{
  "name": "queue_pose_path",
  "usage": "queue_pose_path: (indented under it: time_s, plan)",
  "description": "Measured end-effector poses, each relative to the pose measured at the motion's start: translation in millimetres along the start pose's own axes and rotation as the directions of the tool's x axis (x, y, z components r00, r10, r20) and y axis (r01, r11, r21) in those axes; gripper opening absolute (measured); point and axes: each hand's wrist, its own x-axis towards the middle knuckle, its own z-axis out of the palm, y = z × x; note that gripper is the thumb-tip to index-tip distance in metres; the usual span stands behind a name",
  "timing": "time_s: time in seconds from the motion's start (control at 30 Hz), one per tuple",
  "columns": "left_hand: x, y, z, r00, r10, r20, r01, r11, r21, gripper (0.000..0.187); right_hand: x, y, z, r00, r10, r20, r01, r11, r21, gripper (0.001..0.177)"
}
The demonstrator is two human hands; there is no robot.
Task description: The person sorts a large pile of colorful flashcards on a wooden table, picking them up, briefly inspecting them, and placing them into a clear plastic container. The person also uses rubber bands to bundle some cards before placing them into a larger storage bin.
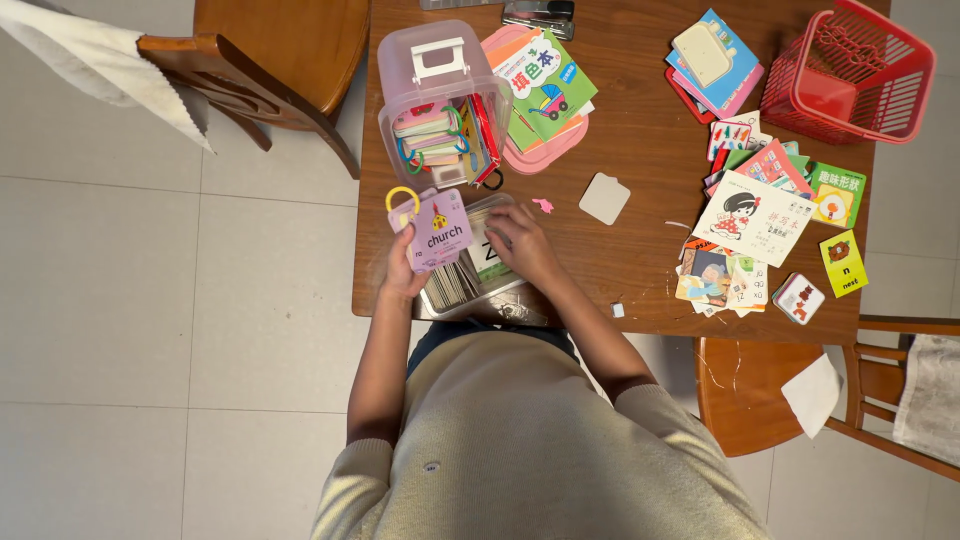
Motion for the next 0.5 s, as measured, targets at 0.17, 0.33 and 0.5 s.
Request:
queue_pose_path:
  time_s: [0.17,0.33,0.5]
  plan:
    - [6.7,-9.7,0.2,0.956,-0.286,0.071,0.266,0.941,0.211,0.078,37.9,-50.1,-37.9,0.987,-0.161,-0.007,0.158,0.959,0.233,0.061]
    - [3.9,-2.2,26.3,0.944,-0.317,0.093,0.249,0.867,0.431,0.080,46.2,-60.8,-36.8,0.991,0.053,0.120,-0.072,0.985,0.158,0.048]
    - [16.6,15.5,41.3,0.987,-0.142,0.074,0.071,0.802,0.593,0.087,56.5,-38.6,-27.7,0.933,0.219,0.287,-0.324,0.858,0.398,0.034]
